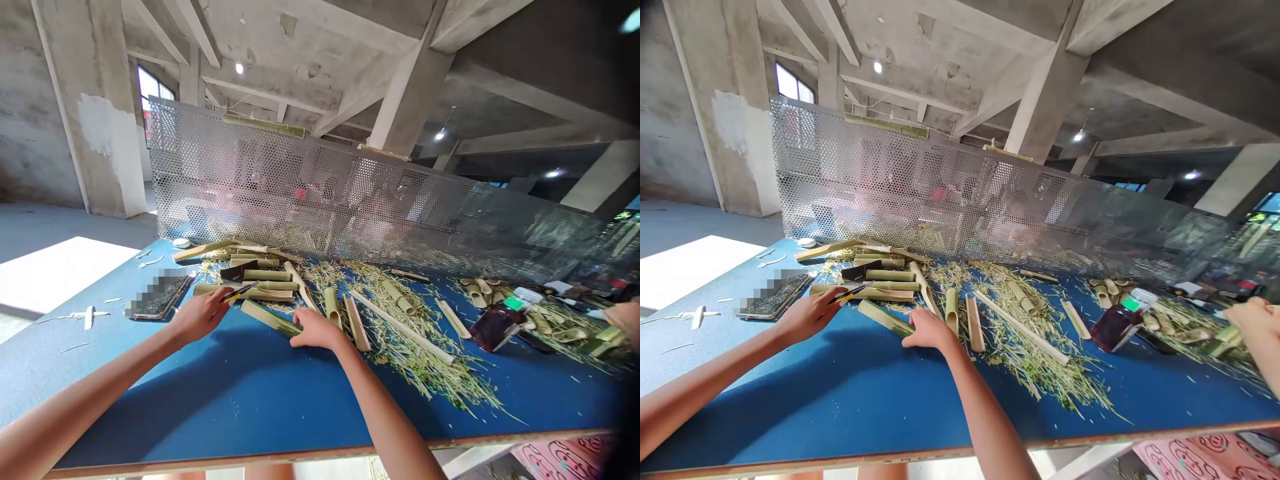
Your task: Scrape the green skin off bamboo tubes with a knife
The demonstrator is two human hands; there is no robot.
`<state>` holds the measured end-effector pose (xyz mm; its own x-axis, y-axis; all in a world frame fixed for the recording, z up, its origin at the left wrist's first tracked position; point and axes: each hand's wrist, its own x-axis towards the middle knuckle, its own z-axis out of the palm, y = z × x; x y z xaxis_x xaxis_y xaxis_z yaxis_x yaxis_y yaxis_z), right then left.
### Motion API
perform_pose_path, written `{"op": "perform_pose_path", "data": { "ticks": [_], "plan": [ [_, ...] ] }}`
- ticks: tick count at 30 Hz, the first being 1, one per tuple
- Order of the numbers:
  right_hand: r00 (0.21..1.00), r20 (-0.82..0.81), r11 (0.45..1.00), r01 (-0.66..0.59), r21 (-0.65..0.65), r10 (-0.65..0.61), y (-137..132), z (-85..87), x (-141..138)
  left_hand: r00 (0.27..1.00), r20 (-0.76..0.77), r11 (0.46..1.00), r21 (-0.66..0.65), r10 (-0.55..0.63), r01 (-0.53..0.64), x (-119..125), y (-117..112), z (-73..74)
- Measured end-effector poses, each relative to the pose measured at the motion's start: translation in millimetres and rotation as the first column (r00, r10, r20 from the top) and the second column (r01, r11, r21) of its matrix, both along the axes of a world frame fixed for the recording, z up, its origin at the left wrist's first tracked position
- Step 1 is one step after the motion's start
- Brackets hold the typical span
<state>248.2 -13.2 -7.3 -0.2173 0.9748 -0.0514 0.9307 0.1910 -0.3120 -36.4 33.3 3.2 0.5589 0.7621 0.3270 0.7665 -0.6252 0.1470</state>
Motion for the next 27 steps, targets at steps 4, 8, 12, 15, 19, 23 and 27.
{"op": "perform_pose_path", "data": {
  "ticks": [4, 8, 12, 15, 19, 23, 27],
  "plan": [
    [0.932, -0.337, 0.99, 0.143, 0.004, -0.134, 8, -13.0, -1, 0.997, 0.01, 0.997, 0.0, -0.073, 0.073, 14, -9, -11.1],
    [0.654, -0.733, 0.981, 0.093, -0.169, -0.189, 14, -21.6, -14, 0.986, -0.049, 0.987, 0.039, -0.157, 0.159, 28, -18, -19.6],
    [0.401, -0.896, 0.981, 0.079, -0.175, -0.192, 8, -17.5, -29, 0.989, -0.054, 0.988, 0.056, -0.138, 0.142, 32, -22, -22.1],
    [0.258, -0.953, 0.987, 0.065, -0.146, -0.158, 2, -14.1, -37, 0.989, -0.041, 0.988, 0.052, -0.142, 0.144, 32, -23, -21.6],
    [0.067, -0.991, 0.993, 0.011, -0.114, -0.115, -4, -15.4, -47, 0.984, -0.01, 0.983, 0.044, -0.178, 0.178, 32, -25, -18.5],
    [-0.086, -0.988, 0.991, -0.043, -0.127, -0.13, -8, -17.6, -53, 0.978, -0.003, 0.977, 0.048, -0.21, 0.21, 30, -28, -13.0],
    [-0.104, -0.986, 0.99, -0.074, -0.119, -0.127, -10, -15.6, -54, 0.974, -0.032, 0.972, 0.072, -0.222, 0.224, 28, -30, -8.1]
  ]
}}
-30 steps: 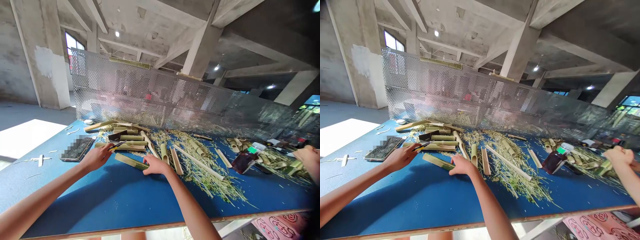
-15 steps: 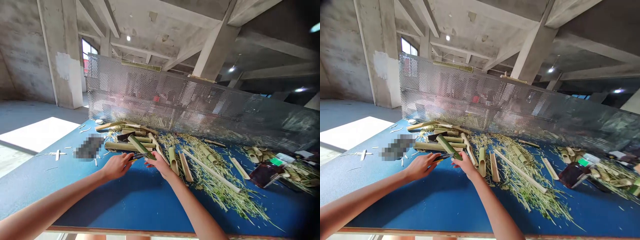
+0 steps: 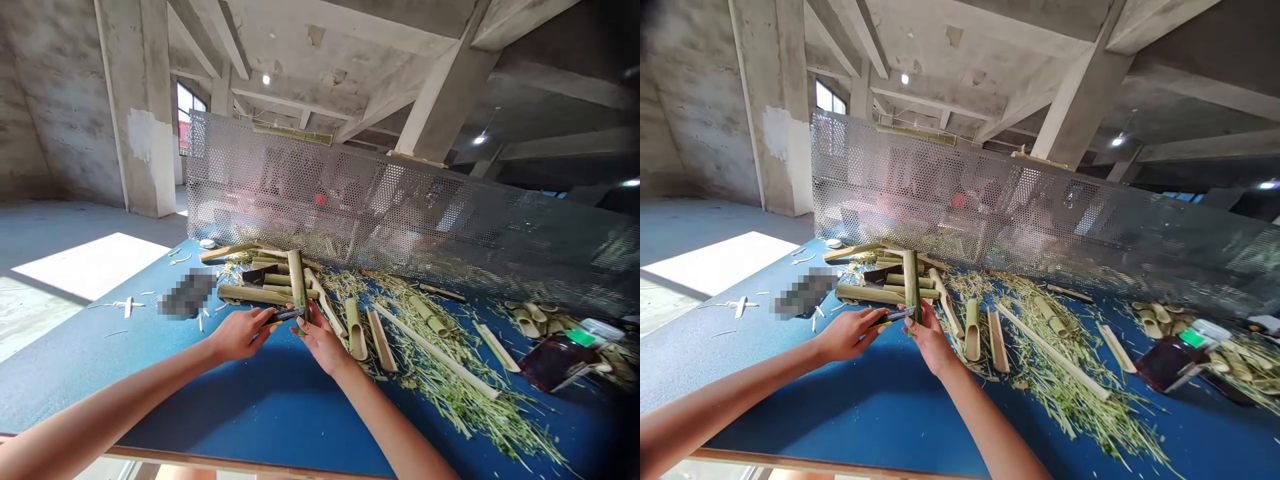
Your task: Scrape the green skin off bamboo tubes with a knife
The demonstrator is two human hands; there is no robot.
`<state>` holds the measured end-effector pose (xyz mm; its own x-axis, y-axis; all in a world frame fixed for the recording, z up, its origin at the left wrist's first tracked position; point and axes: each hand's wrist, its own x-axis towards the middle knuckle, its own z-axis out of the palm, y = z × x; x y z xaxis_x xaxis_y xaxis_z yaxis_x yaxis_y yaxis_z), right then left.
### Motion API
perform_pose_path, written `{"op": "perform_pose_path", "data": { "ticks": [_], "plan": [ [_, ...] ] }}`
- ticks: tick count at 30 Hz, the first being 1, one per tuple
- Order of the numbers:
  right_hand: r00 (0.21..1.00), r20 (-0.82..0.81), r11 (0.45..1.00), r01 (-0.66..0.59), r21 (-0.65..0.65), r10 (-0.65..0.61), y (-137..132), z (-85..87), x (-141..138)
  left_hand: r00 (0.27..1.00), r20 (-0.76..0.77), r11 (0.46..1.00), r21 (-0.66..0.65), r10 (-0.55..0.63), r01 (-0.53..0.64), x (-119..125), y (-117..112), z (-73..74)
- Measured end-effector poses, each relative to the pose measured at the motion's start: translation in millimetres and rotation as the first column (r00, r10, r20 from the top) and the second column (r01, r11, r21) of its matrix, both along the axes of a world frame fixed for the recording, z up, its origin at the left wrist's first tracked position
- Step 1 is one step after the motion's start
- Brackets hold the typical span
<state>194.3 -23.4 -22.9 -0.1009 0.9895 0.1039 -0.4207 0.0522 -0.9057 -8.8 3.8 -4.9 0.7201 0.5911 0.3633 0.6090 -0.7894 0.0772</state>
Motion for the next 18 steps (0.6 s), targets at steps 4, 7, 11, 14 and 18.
{"op": "perform_pose_path", "data": {
  "ticks": [4, 7, 11, 14, 18],
  "plan": [
    [0.998, 0.054, 1.0, 0.011, 0.0, -0.011, -1.7, 3.8, 1.5, 0.999, -0.039, 0.999, 0.03, -0.02, 0.022, -2.0, -0.2, 2.1],
    [0.993, 0.118, 0.999, 0.028, 0.027, -0.031, -2.3, 5.3, 2.4, 0.998, -0.051, 0.998, 0.039, -0.04, 0.042, -3.0, 0.4, 2.3],
    [0.98, 0.194, 0.995, 0.027, 0.096, -0.046, -2.8, 5.4, 3.3, 0.994, -0.09, 0.995, 0.081, -0.053, 0.06, -3.8, 0.8, 2.4],
    [0.964, 0.26, 0.989, 0.024, 0.148, -0.062, -4.2, 6.0, 2.8, 0.992, -0.113, 0.991, 0.11, -0.06, 0.073, -3.7, -0.6, 3.6],
    [0.955, 0.29, 0.983, 0.014, 0.183, -0.068, -7.9, 8.4, -0.4, 0.992, -0.117, 0.989, 0.14, -0.039, 0.055, -2.7, -5.0, 6.3]
  ]
}}
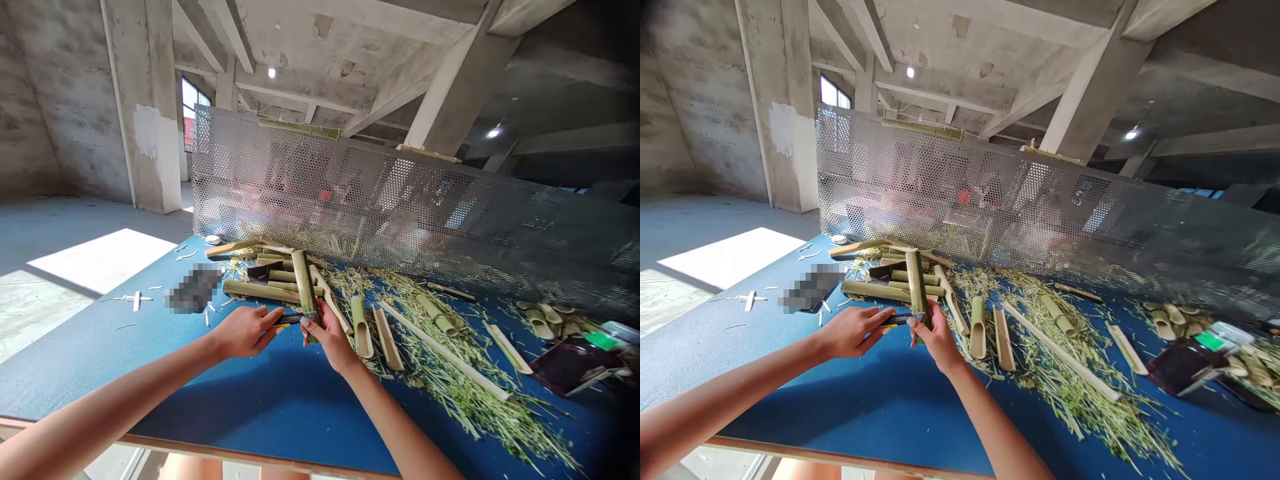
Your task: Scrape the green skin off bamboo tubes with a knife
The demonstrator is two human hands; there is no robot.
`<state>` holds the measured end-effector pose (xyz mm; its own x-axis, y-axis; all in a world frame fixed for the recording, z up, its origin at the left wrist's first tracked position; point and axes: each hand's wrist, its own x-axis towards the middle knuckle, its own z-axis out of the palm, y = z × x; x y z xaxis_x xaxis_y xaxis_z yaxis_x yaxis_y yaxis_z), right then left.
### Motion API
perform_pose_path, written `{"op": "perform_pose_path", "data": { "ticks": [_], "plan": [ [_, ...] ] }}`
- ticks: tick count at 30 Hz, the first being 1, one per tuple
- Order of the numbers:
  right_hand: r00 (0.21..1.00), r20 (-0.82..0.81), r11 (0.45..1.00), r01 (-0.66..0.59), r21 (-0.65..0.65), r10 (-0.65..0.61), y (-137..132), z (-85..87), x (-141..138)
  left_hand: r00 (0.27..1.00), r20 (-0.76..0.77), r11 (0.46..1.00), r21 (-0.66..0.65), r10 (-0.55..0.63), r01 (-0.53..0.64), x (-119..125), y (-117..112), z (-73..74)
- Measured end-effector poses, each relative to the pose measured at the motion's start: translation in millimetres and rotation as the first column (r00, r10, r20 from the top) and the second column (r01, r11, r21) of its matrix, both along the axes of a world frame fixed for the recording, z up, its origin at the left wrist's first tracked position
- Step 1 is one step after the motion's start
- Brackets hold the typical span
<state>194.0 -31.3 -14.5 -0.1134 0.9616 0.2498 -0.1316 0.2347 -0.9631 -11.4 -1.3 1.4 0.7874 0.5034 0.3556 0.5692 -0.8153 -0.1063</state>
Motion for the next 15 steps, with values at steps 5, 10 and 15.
{"op": "perform_pose_path", "data": {
  "ticks": [5, 10, 15],
  "plan": [
    [1.0, 0.01, 0.999, 0.026, 0.022, -0.026, -5.3, 2.7, -2.9, 0.999, 0.037, 1.0, 0.011, -0.004, 0.003, 1.6, -6.2, 3.0],
    [0.999, 0.02, 0.998, 0.044, 0.033, -0.045, -7.4, 4.8, -2.2, 0.998, 0.056, 1.0, 0.014, 0.019, -0.019, 4.7, -10.2, 2.8],
    [0.997, 0.017, 0.997, 0.07, 0.029, -0.07, -7.5, 6.9, -1.7, 0.995, 0.097, 0.999, 0.03, 0.039, -0.042, 8.7, -10.6, -0.6]
  ]
}}
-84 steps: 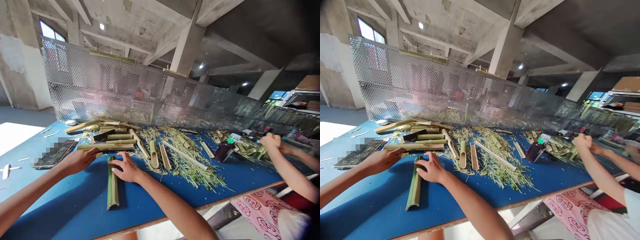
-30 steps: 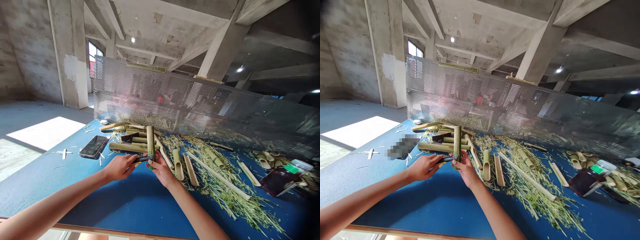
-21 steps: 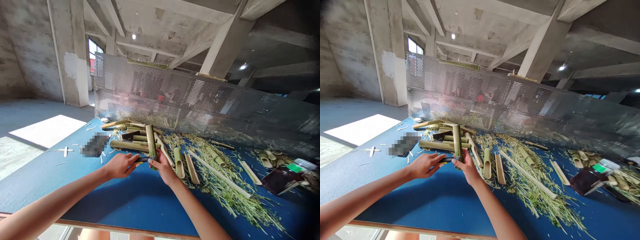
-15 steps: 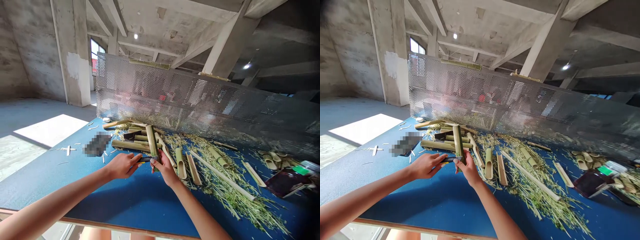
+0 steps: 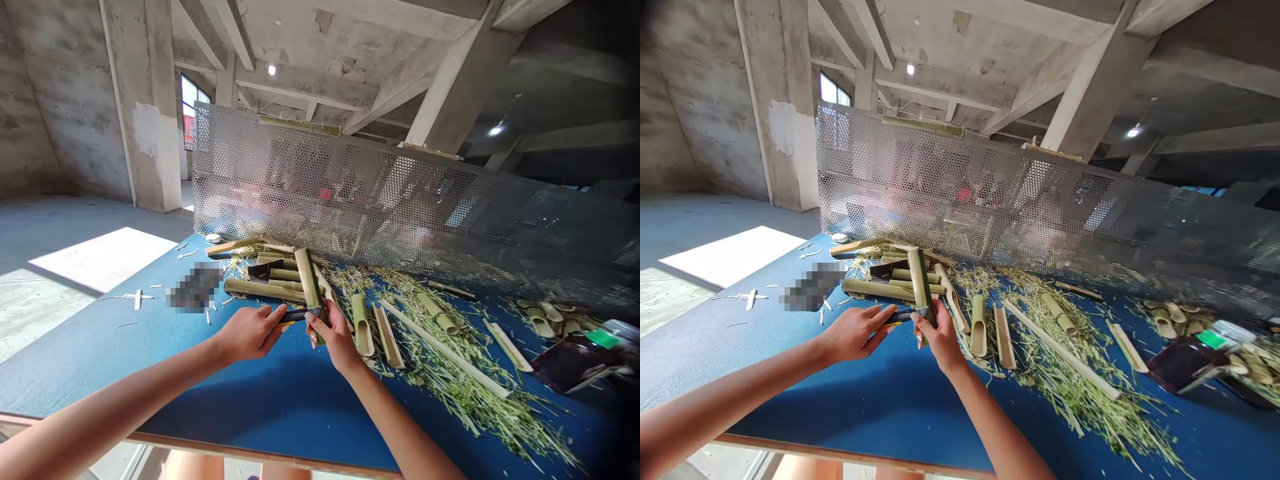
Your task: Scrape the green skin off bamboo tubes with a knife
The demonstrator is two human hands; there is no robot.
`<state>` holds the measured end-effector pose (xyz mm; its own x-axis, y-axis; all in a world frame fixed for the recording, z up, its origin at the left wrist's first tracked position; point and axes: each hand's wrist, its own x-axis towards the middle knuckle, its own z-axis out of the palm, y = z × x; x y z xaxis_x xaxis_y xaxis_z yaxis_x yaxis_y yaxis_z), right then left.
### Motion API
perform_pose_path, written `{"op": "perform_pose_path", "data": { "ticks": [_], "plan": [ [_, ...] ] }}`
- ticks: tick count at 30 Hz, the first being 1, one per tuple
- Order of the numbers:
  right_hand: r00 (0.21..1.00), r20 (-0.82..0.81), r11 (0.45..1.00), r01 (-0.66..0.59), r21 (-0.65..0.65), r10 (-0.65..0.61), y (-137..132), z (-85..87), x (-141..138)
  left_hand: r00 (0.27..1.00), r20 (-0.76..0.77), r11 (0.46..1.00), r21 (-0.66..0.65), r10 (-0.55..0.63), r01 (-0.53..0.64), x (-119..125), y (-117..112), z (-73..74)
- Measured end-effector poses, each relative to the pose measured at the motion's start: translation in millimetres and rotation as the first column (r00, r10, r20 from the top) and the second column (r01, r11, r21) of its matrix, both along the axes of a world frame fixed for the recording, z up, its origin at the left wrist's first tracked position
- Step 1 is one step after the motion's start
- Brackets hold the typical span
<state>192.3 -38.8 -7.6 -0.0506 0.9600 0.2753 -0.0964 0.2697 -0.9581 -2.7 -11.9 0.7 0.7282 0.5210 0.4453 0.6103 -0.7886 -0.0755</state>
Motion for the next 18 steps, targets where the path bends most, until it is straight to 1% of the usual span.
{"op": "perform_pose_path", "data": {
  "ticks": [5, 8, 11, 14, 15, 18],
  "plan": [
    [1.0, -0.019, 1.0, -0.002, -0.002, 0.002, 2, 1.1, 0, 1.0, 0.015, 1.0, -0.008, 0.008, -0.008, 2, 1, -1.9],
    [0.999, -0.042, 1.0, 0.0, 0.006, 0.001, 3, 2.0, 2, 0.998, -0.006, 0.998, -0.014, -0.06, 0.06, 1, 2, -4.2],
    [0.999, 0.001, 0.999, -0.051, 0.013, 0.051, 2, 2.7, 7, 0.99, -0.043, 0.991, -0.019, -0.133, 0.133, 1, 3, -6.4],
    [0.991, 0.008, 0.991, -0.134, 0.005, 0.133, 1, 2.4, 10, 0.992, -0.02, 0.992, -0.034, -0.121, 0.12, -1, 5, -5.1],
    [0.99, 0.0, 0.99, -0.144, 0.005, 0.144, 1, 2.2, 10, 0.994, -0.008, 0.993, -0.035, -0.112, 0.112, -2, 5, -3.9],
    [0.994, 0.009, 0.994, -0.11, 0.004, 0.11, 0, 1.5, 8, 0.994, 0.002, 0.994, -0.042, -0.105, 0.105, -4, 6, 0.7]
  ]
}}
